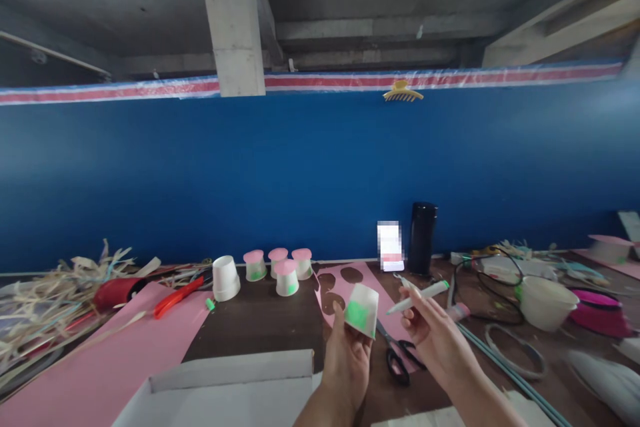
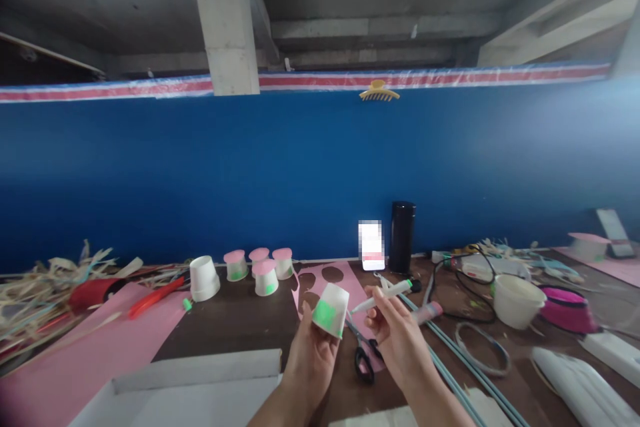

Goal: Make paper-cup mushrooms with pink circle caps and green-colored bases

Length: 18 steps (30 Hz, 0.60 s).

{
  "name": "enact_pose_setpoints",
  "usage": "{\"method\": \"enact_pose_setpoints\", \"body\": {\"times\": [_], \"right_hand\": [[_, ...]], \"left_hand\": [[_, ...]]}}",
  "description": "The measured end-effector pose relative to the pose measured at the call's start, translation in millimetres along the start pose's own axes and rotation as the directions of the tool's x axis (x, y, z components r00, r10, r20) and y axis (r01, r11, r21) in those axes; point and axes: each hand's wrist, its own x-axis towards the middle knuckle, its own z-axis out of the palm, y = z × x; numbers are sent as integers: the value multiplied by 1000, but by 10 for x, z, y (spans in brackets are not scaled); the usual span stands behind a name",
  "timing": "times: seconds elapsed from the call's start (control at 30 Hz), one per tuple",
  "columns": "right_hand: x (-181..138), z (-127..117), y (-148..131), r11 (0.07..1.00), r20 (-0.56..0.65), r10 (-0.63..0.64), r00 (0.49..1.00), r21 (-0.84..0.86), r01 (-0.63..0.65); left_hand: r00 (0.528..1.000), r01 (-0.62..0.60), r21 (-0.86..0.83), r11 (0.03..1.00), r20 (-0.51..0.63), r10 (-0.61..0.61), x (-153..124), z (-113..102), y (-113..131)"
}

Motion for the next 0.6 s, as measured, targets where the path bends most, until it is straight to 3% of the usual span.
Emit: {"method": "enact_pose_setpoints", "body": {"times": [0.07, 0.17, 0.33, 0.47, 0.6], "right_hand": [[-17, 7, 7, 997, -19, -48, 999, -67, 47], [-66, 14, 17, 943, -35, -166, 986, -298, 148], [-185, 59, 12, 600, 205, -393, 897, -682, 418], [-229, 91, -12, 378, 337, -485, 807, -751, 541], [-233, 88, -36, 318, 359, -481, 800, -779, 541]], "left_hand": [[1000, -10, 1, 1000, -17, 10, 4, 2, -8], [999, -44, 7, 999, -4, 44, -18, 11, -18], [999, -12, 28, 1000, 44, 11, -73, 28, -34], [995, -1, 31, 1000, 100, -2, -81, 33, -55], [1000, -20, 90, 996, 12, 19, -51, 26, -70]]}}
